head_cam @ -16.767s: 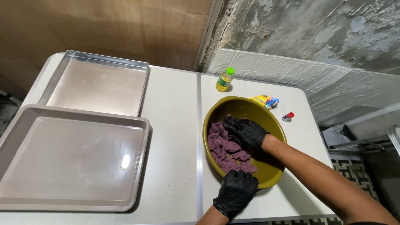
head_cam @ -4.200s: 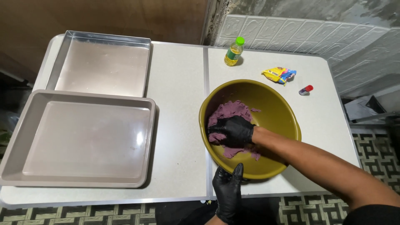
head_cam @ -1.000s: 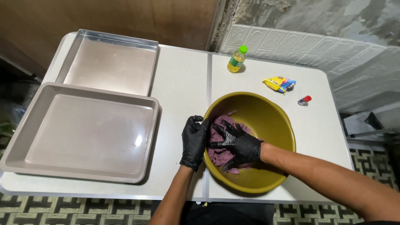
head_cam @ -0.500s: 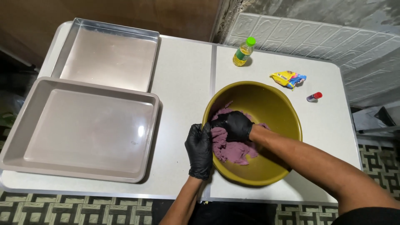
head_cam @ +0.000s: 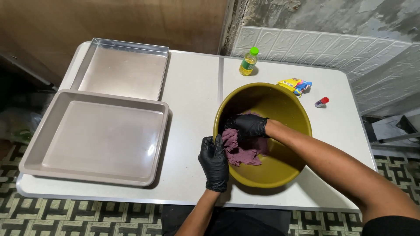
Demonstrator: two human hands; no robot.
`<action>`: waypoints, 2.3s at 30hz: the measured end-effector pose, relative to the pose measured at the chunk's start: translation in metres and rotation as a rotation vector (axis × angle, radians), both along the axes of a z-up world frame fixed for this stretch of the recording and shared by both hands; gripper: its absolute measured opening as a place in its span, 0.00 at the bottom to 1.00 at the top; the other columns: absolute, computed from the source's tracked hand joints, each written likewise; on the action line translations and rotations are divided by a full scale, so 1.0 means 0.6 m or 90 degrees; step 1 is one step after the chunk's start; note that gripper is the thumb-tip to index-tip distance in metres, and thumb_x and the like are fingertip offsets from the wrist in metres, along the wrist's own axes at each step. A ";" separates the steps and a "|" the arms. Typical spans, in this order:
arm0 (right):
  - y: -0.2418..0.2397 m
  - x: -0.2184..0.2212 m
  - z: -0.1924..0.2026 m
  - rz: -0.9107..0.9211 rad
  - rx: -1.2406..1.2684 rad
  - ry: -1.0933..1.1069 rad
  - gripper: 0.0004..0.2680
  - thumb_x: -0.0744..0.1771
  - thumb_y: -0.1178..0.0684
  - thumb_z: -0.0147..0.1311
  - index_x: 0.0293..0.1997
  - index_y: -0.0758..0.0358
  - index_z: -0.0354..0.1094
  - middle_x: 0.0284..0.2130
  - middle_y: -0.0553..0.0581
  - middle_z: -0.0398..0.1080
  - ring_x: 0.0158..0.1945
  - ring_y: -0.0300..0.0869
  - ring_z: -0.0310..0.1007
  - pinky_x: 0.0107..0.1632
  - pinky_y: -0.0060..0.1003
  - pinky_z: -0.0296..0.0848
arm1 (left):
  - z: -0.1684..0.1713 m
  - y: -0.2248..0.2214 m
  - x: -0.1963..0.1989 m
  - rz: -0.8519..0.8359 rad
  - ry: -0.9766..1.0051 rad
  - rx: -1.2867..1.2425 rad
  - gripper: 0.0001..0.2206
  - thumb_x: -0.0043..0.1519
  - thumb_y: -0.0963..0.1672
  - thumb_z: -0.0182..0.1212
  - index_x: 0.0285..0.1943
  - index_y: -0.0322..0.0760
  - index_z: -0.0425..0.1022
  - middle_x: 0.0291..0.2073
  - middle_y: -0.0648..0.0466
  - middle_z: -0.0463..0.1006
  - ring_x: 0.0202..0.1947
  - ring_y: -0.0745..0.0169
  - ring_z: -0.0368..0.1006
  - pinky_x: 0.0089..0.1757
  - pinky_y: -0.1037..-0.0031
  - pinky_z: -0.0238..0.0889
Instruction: Kneading a large mass of purple dough in a yellow bowl on a white table
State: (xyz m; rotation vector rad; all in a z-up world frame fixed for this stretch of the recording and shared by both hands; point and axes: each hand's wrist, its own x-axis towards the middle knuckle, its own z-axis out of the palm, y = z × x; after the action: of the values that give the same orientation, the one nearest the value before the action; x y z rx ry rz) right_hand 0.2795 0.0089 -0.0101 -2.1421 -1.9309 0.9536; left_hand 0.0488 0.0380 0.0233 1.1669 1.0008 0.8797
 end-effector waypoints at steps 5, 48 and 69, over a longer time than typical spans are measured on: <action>-0.014 -0.013 0.007 0.038 0.069 -0.080 0.28 0.61 0.46 0.64 0.70 0.43 0.61 0.64 0.66 0.64 0.65 0.65 0.64 0.61 0.58 0.71 | -0.039 0.015 0.005 0.027 0.010 -0.025 0.16 0.65 0.46 0.66 0.26 0.42 0.67 0.14 0.55 0.70 0.23 0.74 0.61 0.30 0.79 0.63; 0.038 -0.003 -0.155 0.100 0.337 -0.238 0.25 0.61 0.31 0.61 0.65 0.35 0.64 0.57 0.60 0.72 0.58 0.54 0.74 0.49 0.50 0.77 | -0.041 0.047 -0.012 -0.029 0.058 -0.014 0.16 0.64 0.43 0.67 0.23 0.36 0.67 0.12 0.52 0.67 0.23 0.74 0.60 0.29 0.83 0.60; -0.006 -0.085 0.182 0.043 0.212 -0.052 0.34 0.63 0.46 0.64 0.74 0.69 0.48 0.59 0.87 0.62 0.66 0.81 0.53 0.66 0.63 0.61 | -0.048 -0.003 -0.026 0.025 -0.056 -0.117 0.20 0.65 0.44 0.67 0.23 0.46 0.61 0.15 0.63 0.67 0.20 0.77 0.60 0.28 0.87 0.56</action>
State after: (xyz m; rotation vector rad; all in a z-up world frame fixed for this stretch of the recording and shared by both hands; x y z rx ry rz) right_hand 0.2286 0.0056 0.0993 -1.9629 -2.0405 0.5134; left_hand 0.0331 0.0364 -0.0055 0.9495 1.0122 0.8442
